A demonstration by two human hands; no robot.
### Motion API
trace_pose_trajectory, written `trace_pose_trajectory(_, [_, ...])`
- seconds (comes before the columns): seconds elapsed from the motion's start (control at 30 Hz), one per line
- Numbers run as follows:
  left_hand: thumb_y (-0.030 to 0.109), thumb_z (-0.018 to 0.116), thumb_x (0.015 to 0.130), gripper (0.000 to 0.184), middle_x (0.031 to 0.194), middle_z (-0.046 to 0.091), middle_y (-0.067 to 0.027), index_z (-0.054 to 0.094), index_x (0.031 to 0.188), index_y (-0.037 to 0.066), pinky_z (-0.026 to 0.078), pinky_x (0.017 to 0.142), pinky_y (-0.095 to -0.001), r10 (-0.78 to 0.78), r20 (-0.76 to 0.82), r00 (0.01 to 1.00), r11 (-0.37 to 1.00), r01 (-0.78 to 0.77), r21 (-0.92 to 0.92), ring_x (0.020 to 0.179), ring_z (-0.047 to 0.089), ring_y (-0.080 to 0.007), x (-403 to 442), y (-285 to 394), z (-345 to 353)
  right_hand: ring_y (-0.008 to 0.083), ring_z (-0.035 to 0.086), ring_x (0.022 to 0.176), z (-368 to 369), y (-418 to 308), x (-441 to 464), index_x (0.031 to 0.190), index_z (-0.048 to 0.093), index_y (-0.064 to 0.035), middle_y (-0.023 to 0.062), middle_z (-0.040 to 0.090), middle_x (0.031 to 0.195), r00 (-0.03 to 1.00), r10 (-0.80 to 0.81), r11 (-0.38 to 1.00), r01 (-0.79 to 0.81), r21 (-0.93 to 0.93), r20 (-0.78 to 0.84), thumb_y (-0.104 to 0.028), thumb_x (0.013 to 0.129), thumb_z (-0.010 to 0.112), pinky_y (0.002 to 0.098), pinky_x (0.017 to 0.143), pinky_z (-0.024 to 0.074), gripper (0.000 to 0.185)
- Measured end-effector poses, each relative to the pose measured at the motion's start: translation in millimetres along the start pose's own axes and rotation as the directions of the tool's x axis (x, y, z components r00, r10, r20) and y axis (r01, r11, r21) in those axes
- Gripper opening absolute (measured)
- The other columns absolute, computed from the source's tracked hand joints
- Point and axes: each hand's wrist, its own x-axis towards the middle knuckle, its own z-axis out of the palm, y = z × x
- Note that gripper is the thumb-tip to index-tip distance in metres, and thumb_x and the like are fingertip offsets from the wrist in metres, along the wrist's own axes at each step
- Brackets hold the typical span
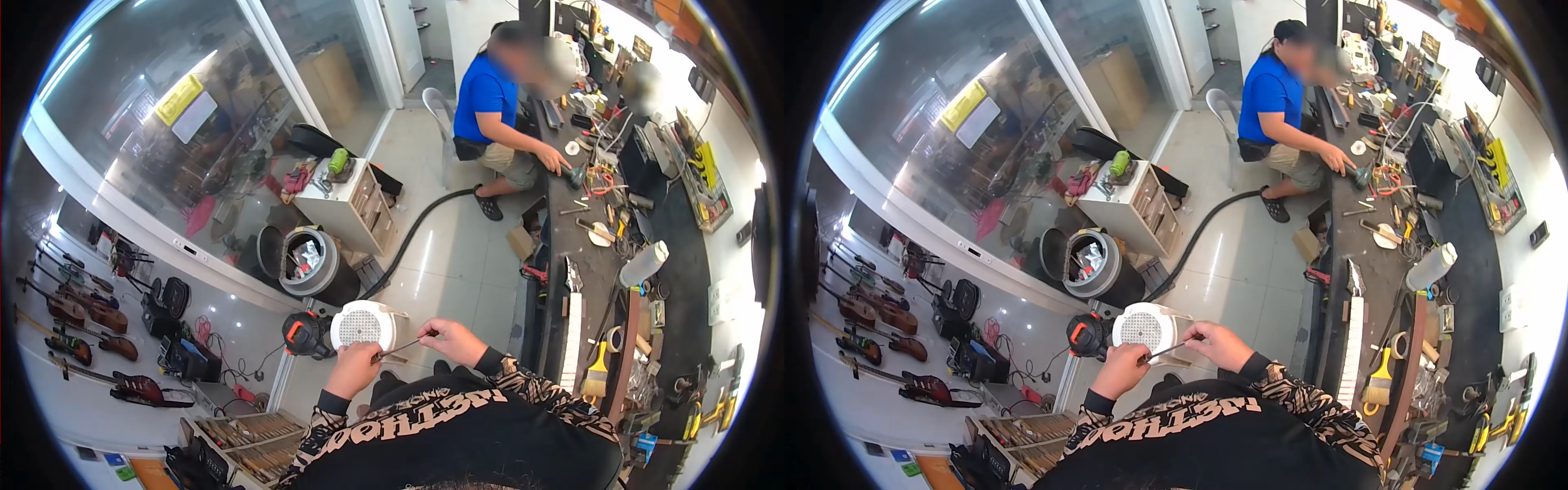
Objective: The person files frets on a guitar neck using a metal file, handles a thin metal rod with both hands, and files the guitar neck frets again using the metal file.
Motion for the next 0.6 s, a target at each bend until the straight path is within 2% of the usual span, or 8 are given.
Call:
trace_pose_trajectory(0.1, [0.015,0.08,0.095,0.015,0.104,0.079,-0.0133,0.076,0.108,0.007,0.054,0.091,-0.0571,0.051,0.04,0.998,0.988,-0.045,-0.145,0.105,0.076,-0.0411,9.1,-8.4,9.9,0.0331,0.08,0.093,-9.3,-6.8,-6.6,0.114,0.081,-0.0025,0.0176,0.083,0.101,0.999,0.042,0.981,-0.043,-0.191,-0.008,-0.029,0.113,0.078,0.0429,0.087,0.062,0.027])
trace_pose_trajectory(0.13, [0.014,0.078,0.096,0.014,0.101,0.079,-0.0144,0.075,0.107,0.006,0.056,0.086,-0.0568,0.091,0.011,0.996,0.99,-0.09,-0.109,0.098,0.076,-0.0433,8.7,-5.7,10.8,0.0392,0.079,0.09,-9.8,-8.1,-6.9,0.106,0.082,-0.0029,0.0201,0.081,0.096,0.995,0.1,0.979,-0.101,-0.177,-0.017,-0.035,0.114,0.075,0.0465,0.082,0.0609,0.034])
trace_pose_trajectory(0.23, [0.012,0.075,0.097,0.011,0.101,0.078,-0.0137,0.075,0.105,0.006,0.054,0.088,-0.058,0.078,0.075,0.994,0.986,-0.066,-0.151,0.102,0.075,-0.0427,10.4,-4.2,6.1,0.0399,0.077,0.085,-16.1,-20.5,-5.1,0.1,0.081,-0.0026,0.0187,0.08,0.089,0.973,0.23,0.939,-0.221,-0.265,0.003,-0.039,0.114,0.073,0.047,0.08,0.0608,0.039])
trace_pose_trajectory(0.33, [0.017,0.077,0.098,0.013,0.104,0.077,-0.0113,0.075,0.106,0.007,0.053,0.092,-0.0558,0.099,0.027,0.995,0.995,-0.098,-0.011,0.108,0.073,-0.0388,10.8,-12.0,6.9,0.0363,0.077,0.087,-12.3,-11.5,-1.5,0.104,0.078,-0.0014,0.0169,0.08,0.095,0.985,0.171,0.945,-0.157,-0.289,0.024,-0.028,0.112,0.077,0.0447,0.083,0.0611,0.028])
trace_pose_trajectory(0.43, [0.016,0.075,0.098,0.01,0.104,0.078,-0.0069,0.076,0.105,0.009,0.049,0.096,-0.0554,0.072,0.023,0.997,0.997,-0.072,0.024,0.113,0.069,-0.0343,2.8,-9.8,-2.4,0.0316,0.076,0.093,-4.4,-15.4,4.6,0.11,0.075,-0.0007,0.0139,0.077,0.103,0.998,-0.058,0.989,0.056,-0.137,-0.01,-0.015,0.108,0.08,0.0422,0.088,0.061,0.016])
trace_pose_trajectory(0.47, [0.016,0.075,0.098,0.009,0.105,0.078,-0.0059,0.076,0.105,0.01,0.048,0.096,-0.0548,0.064,0.021,0.998,0.997,-0.064,0.033,0.114,0.068,-0.0333,0.2,-9.9,-4.7,0.0257,0.075,0.101,-5.2,-13.7,7.5,0.114,0.072,-0.0001,0.0128,0.074,0.109,0.999,-0.025,0.988,0.032,-0.15,0.045,-0.006,0.104,0.082,0.0401,0.091,0.0602,0.015])
trace_pose_trajectory(0.57, [0.014,0.074,0.098,0.007,0.105,0.078,-0.0034,0.077,0.104,0.011,0.047,0.097,-0.0532,0.053,0.0,0.999,0.998,-0.053,0.041,0.116,0.065,-0.0311,-6.6,-14.8,-6.5,0.022,0.075,0.1,0.6,-8.3,14.9,0.113,0.073,0.0,0.0138,0.074,0.107,0.998,-0.014,0.997,0.018,-0.074,0.054,-0.009,0.104,0.084,0.0376,0.09,0.0597,0.017])
trace_pose_trajectory(0.6, [0.014,0.074,0.098,0.007,0.105,0.078,-0.0028,0.077,0.104,0.011,0.047,0.097,-0.0529,0.051,-0.014,0.999,0.998,-0.051,0.033,0.116,0.064,-0.0309,-9.4,-16.9,-5.9,0.0187,0.076,0.099,1.9,-6.8,18.3,0.111,0.072,0.0014,0.0143,0.075,0.106,0.997,-0.057,0.994,0.061,-0.086,0.053,-0.012,0.105,0.083,0.0356,0.088,0.0593,0.018])
